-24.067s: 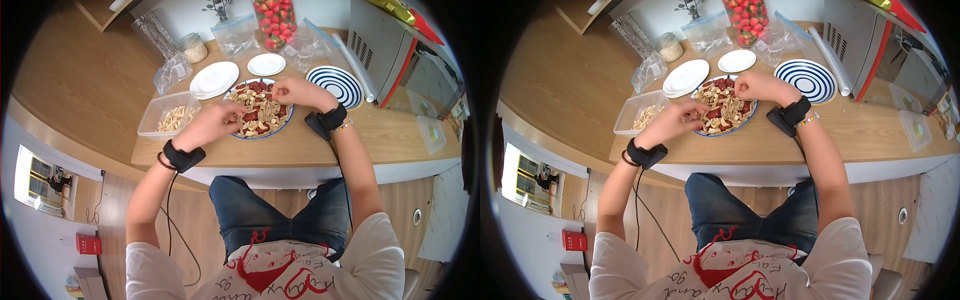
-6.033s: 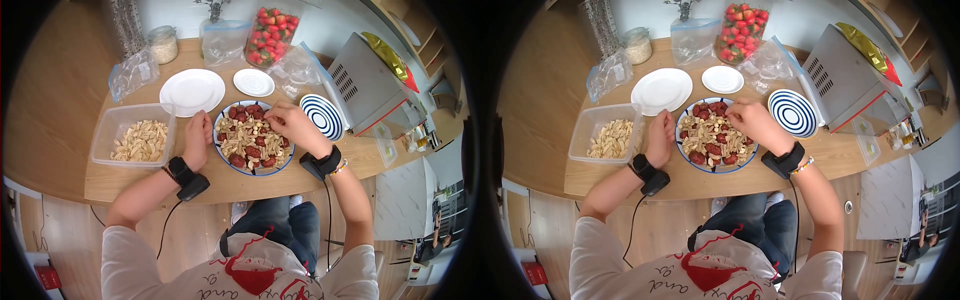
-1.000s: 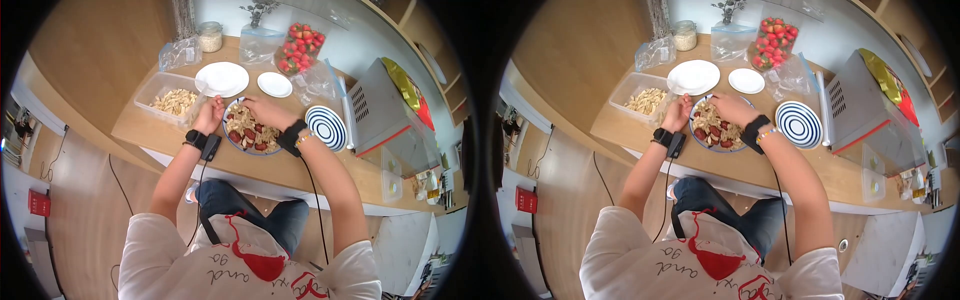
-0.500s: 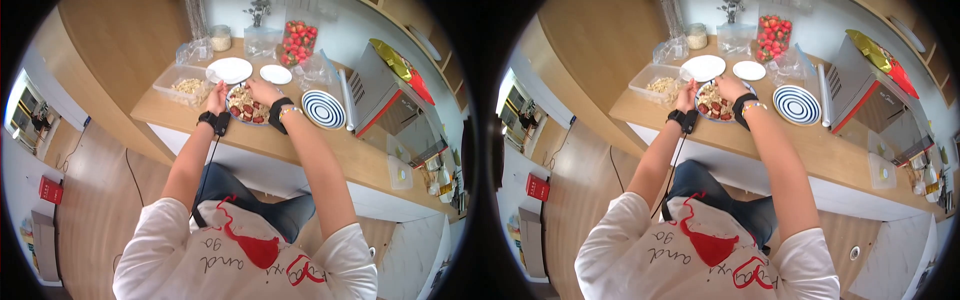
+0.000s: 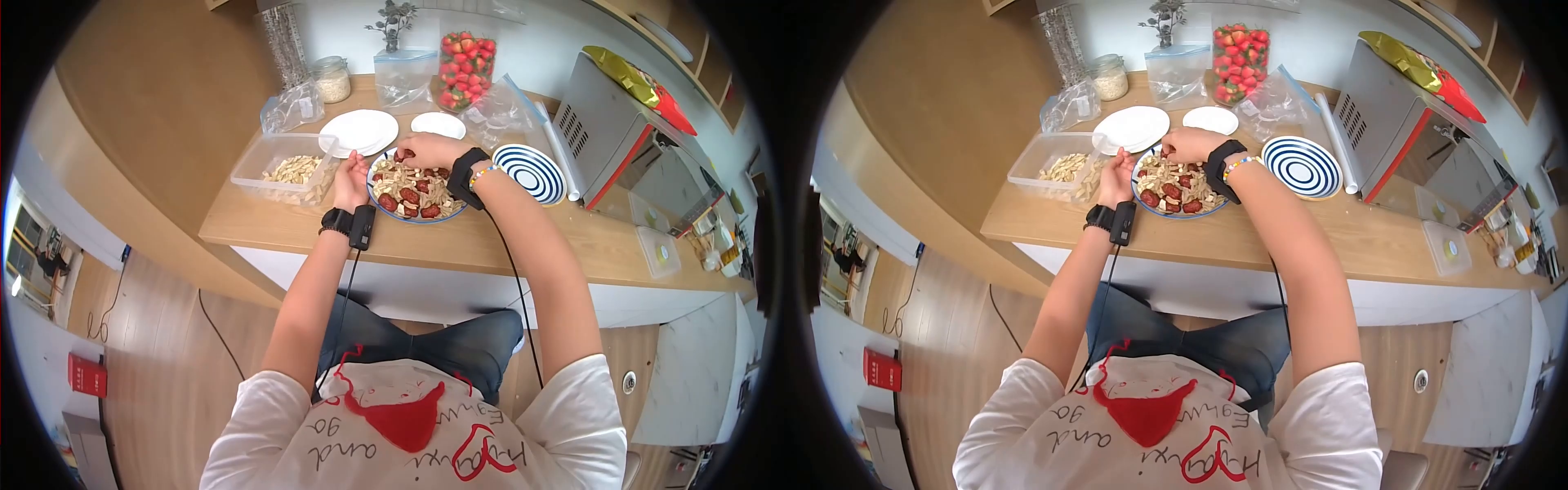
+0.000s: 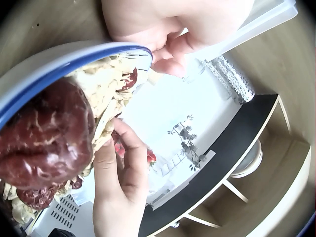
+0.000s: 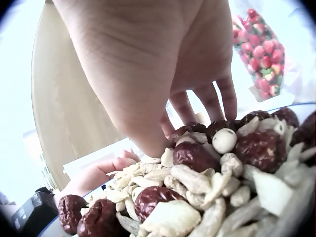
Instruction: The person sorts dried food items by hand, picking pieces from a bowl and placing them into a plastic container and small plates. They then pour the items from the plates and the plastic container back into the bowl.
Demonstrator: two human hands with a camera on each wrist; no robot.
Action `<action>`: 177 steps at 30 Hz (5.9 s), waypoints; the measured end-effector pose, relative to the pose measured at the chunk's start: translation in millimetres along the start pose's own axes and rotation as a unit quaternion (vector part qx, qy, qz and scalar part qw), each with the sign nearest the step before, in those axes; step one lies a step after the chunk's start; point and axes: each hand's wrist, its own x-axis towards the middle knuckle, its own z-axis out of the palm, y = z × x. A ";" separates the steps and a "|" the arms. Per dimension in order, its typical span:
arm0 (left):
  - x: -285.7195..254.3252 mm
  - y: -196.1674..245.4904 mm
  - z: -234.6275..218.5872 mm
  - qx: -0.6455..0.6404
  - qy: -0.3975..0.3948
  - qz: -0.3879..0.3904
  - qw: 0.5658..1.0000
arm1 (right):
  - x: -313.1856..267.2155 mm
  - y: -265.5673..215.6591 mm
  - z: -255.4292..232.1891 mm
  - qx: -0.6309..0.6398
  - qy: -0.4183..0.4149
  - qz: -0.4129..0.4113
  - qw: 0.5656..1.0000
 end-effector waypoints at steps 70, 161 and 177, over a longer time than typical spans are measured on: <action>39.5 20.8 100.8 0.842 -0.242 0.021 0.481 | -103.6 -3.5 8.2 -0.011 0.179 0.136 0.974; -46.3 40.4 135.3 0.869 -0.393 -0.108 0.280 | -136.3 -59.6 -18.4 0.156 0.236 0.105 0.953; -53.6 42.9 128.6 0.857 -0.410 -0.083 0.300 | -85.9 -79.8 38.0 -0.108 0.241 -0.034 0.964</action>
